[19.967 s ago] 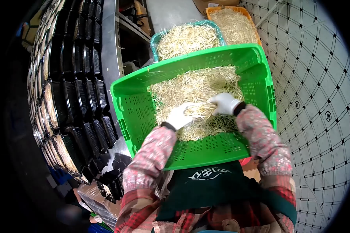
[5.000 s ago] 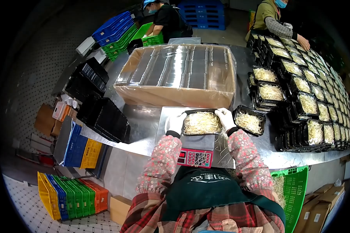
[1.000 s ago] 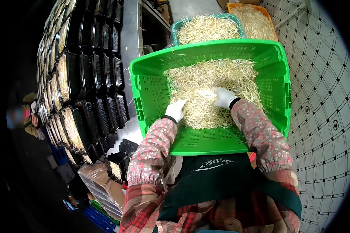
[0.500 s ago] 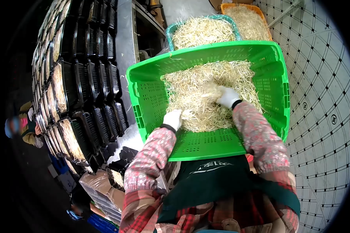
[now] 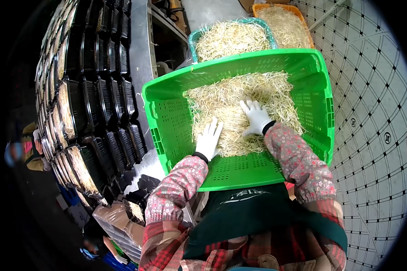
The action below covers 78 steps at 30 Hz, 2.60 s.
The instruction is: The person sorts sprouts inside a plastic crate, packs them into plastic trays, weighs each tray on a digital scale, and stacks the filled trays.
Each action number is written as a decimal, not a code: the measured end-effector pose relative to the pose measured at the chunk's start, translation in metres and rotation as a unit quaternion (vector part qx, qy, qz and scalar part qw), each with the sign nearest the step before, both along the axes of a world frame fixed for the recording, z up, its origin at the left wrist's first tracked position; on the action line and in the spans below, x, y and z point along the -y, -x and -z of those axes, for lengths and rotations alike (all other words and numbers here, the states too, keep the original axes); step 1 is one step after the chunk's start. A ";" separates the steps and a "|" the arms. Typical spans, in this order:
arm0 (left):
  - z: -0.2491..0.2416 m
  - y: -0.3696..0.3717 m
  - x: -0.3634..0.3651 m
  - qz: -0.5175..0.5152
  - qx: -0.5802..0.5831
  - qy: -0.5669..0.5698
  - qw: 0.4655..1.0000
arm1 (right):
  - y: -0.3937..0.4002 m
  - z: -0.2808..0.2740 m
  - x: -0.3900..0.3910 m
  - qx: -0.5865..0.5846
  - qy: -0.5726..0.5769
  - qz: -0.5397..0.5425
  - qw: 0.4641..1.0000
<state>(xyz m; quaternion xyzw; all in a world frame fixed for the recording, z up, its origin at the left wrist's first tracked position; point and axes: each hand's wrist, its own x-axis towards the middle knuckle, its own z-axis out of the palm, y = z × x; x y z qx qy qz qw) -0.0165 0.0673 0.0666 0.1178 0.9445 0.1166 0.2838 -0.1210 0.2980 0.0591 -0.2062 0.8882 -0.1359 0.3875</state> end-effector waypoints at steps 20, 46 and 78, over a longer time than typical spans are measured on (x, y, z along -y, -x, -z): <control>0.038 0.032 0.003 -0.031 0.031 -0.037 0.998 | 0.028 0.033 -0.032 -0.021 0.062 0.030 0.997; -0.158 -0.138 0.061 -0.631 -0.179 -0.358 0.665 | -0.041 0.055 0.095 -0.130 -0.047 -0.061 0.989; -0.141 -0.456 0.232 -0.729 -0.561 -0.335 0.203 | -0.176 -0.256 0.236 -0.121 0.416 -0.255 0.864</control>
